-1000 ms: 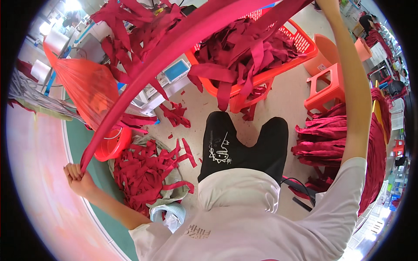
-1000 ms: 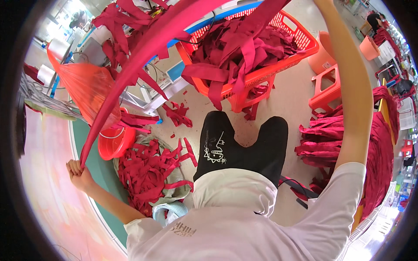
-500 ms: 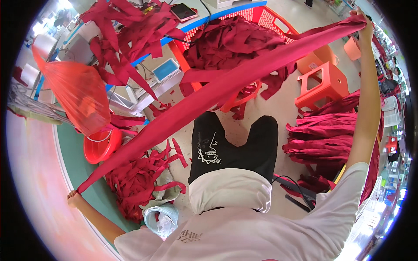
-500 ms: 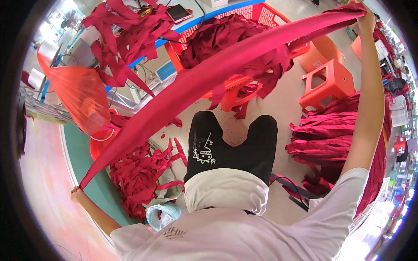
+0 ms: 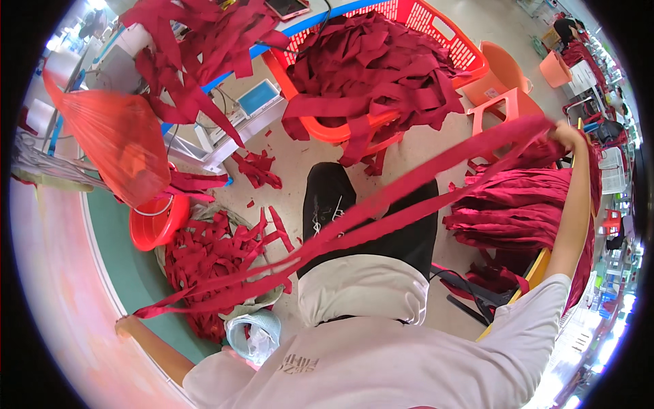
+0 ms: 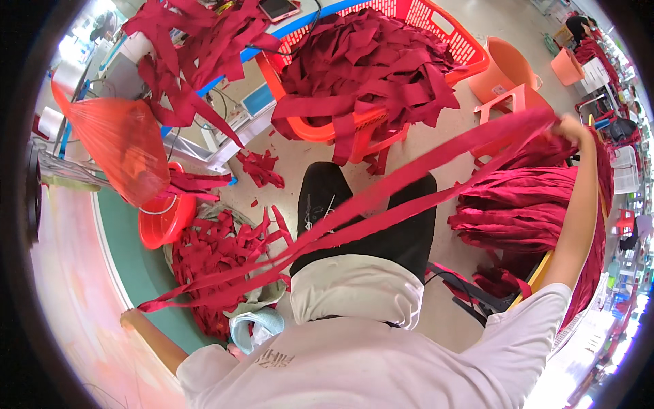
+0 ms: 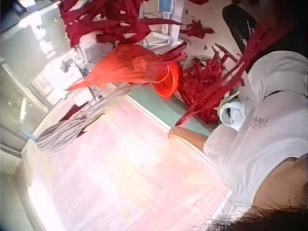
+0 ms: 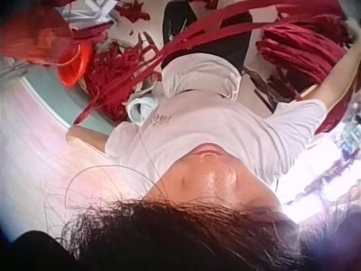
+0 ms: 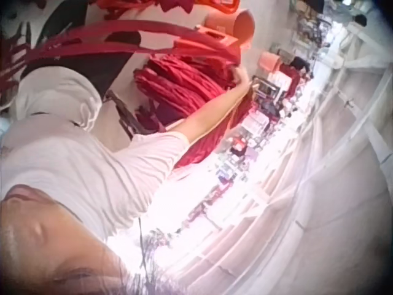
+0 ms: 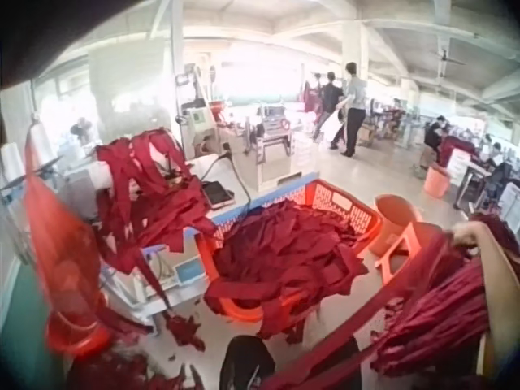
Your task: Picking up, straightening, and sorting red fabric strips into bins in a factory setting.
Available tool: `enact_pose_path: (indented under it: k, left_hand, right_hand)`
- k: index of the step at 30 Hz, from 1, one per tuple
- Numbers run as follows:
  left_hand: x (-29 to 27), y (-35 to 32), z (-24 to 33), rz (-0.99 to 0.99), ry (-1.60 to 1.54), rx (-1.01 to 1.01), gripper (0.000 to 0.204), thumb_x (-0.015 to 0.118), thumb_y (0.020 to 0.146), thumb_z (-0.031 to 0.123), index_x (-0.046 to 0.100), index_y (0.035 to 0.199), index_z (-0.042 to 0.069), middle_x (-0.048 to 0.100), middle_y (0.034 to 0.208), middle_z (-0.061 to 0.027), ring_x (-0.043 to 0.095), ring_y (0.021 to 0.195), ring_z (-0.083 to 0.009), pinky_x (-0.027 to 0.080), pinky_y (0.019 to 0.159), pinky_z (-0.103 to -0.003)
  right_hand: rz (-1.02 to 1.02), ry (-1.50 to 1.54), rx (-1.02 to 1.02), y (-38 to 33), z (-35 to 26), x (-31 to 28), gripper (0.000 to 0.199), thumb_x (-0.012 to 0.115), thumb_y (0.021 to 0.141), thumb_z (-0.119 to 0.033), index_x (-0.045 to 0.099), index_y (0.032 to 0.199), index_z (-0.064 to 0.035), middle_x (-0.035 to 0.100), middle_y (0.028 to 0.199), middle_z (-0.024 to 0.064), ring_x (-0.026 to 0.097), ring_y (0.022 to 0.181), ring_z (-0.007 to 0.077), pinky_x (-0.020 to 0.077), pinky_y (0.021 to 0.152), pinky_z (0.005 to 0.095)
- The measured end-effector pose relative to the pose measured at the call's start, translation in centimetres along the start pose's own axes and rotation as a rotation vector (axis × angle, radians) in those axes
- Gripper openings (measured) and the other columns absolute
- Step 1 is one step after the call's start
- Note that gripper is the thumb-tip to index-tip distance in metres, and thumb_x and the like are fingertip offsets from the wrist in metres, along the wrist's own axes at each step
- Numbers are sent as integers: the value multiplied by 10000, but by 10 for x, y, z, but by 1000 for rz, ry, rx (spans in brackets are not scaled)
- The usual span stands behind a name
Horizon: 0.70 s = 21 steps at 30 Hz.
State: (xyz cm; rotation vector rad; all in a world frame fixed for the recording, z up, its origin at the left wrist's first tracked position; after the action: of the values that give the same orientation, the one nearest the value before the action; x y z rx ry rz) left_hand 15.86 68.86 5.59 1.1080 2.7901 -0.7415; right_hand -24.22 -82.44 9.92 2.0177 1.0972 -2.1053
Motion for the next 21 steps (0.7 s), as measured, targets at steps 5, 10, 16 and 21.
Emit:
enact_pose_path:
  k: [5,10,16,21]
  left_hand:
    - [-94,-43,79,243,-3075,141,293,485,813,123,318,580,182,317,490,18,315,393,-123,231,369,-289]
    - [-239,-252,298,-607,-2599,977,237,523,905,171,414,695,167,291,509,59,270,381,-63,179,333,-234]
    - [-273,-418,428,-914,-2250,1174,338,465,996,325,452,708,150,277,515,74,221,395,-51,159,372,-239]
    - [-287,-492,464,-927,-2246,1287,370,446,1013,342,462,705,138,335,505,47,257,382,-70,171,370,-251]
  right_hand:
    - [-332,-58,144,-93,-68,89,194,737,811,-226,656,820,-50,647,728,24,629,608,167,516,512,352]
    - [-427,384,-641,-157,-335,158,239,562,957,-241,639,998,-18,626,857,3,613,785,112,512,696,252]
    - [325,308,-1347,-267,-574,157,473,656,878,-332,543,1181,13,615,1109,131,583,1032,269,462,898,358]
    - [179,191,-1069,-203,-652,205,724,693,784,-484,480,1269,10,556,1229,261,522,1175,369,449,938,422]
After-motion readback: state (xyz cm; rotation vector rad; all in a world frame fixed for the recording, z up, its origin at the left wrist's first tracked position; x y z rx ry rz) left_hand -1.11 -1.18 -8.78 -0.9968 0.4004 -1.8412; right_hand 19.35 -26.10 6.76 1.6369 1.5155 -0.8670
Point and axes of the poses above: each hand's wrist, its own y-axis towards the middle knuckle, its own x-axis out of the palm, z = x × y, the point moved 9 cm from there along y, towards the middle knuckle
